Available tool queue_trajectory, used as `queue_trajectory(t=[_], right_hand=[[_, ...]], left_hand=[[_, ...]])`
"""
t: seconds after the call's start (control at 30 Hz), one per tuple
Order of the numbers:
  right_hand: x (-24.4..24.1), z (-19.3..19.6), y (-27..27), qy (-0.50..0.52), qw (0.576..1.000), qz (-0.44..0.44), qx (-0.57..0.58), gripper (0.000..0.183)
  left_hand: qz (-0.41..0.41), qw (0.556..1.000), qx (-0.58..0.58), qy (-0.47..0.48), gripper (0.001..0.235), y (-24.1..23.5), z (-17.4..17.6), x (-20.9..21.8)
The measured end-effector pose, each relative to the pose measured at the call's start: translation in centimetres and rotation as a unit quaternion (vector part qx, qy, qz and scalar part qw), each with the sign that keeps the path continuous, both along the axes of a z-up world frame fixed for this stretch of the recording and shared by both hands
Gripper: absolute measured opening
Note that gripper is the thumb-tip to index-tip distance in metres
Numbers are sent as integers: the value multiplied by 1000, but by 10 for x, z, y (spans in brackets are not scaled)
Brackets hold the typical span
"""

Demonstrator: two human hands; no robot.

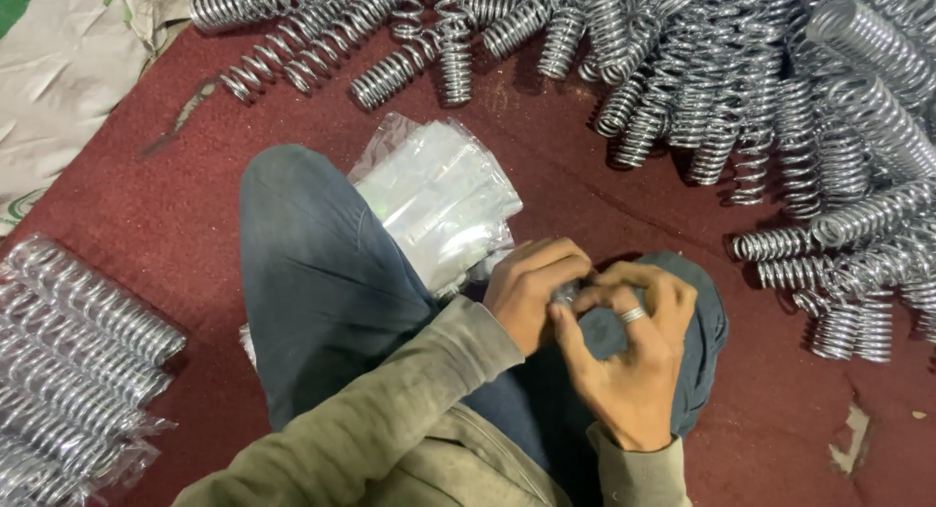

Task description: The person picks up metal springs and places them into plastic bags by hand while sitting on the floor.

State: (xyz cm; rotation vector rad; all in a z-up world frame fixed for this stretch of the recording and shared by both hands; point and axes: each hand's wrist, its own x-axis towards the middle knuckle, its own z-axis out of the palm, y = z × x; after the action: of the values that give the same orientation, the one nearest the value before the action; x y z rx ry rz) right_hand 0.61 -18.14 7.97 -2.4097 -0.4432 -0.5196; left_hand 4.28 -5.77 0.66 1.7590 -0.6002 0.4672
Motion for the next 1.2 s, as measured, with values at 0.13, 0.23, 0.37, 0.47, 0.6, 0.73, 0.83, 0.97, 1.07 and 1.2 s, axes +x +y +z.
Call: queue_trajectory(t=[0.13, 0.23, 0.37, 0.47, 0.6, 0.73, 0.83, 0.97, 1.07, 1.2], right_hand=[[18, -3, -8, 116, 992, -41, 31, 31], [34, 8, -9, 434, 891, -131, -15, 45], [20, -18, -19, 491, 863, -69, -101, 59], [3, -16, 8, 438, 894, -94, 24, 60], [-31, -19, 41, 317, 935, -5, 159, 63], [-50, 17, 90, 299, 919, 197, 164, 56], [-57, 22, 98, 294, 910, 256, 141, 55], [-59, -7, 78, 344, 898, 262, 81, 50], [-60, -26, 62, 362, 901, 231, 57, 45], [-56, -35, 50, 337, 918, 197, 65, 43]], left_hand=[[50, 998, 37, -32, 17, -12, 2, -26], [49, 998, 20, 33, 37, -8, -2, -47], [-24, 960, -119, 252, 87, 17, -1, -79], [-28, 813, -325, 483, 85, 46, -26, -89], [-62, 657, -518, 544, 102, 82, -16, -86], [60, 726, -573, 375, 78, 132, 13, -59], [169, 894, -341, 237, 113, 209, 6, -44], [473, 839, -139, 232, 98, 301, -52, -64], [547, 801, 142, 199, 105, 342, -99, -83], [523, 651, 438, 333, 50, 383, -196, -115]])
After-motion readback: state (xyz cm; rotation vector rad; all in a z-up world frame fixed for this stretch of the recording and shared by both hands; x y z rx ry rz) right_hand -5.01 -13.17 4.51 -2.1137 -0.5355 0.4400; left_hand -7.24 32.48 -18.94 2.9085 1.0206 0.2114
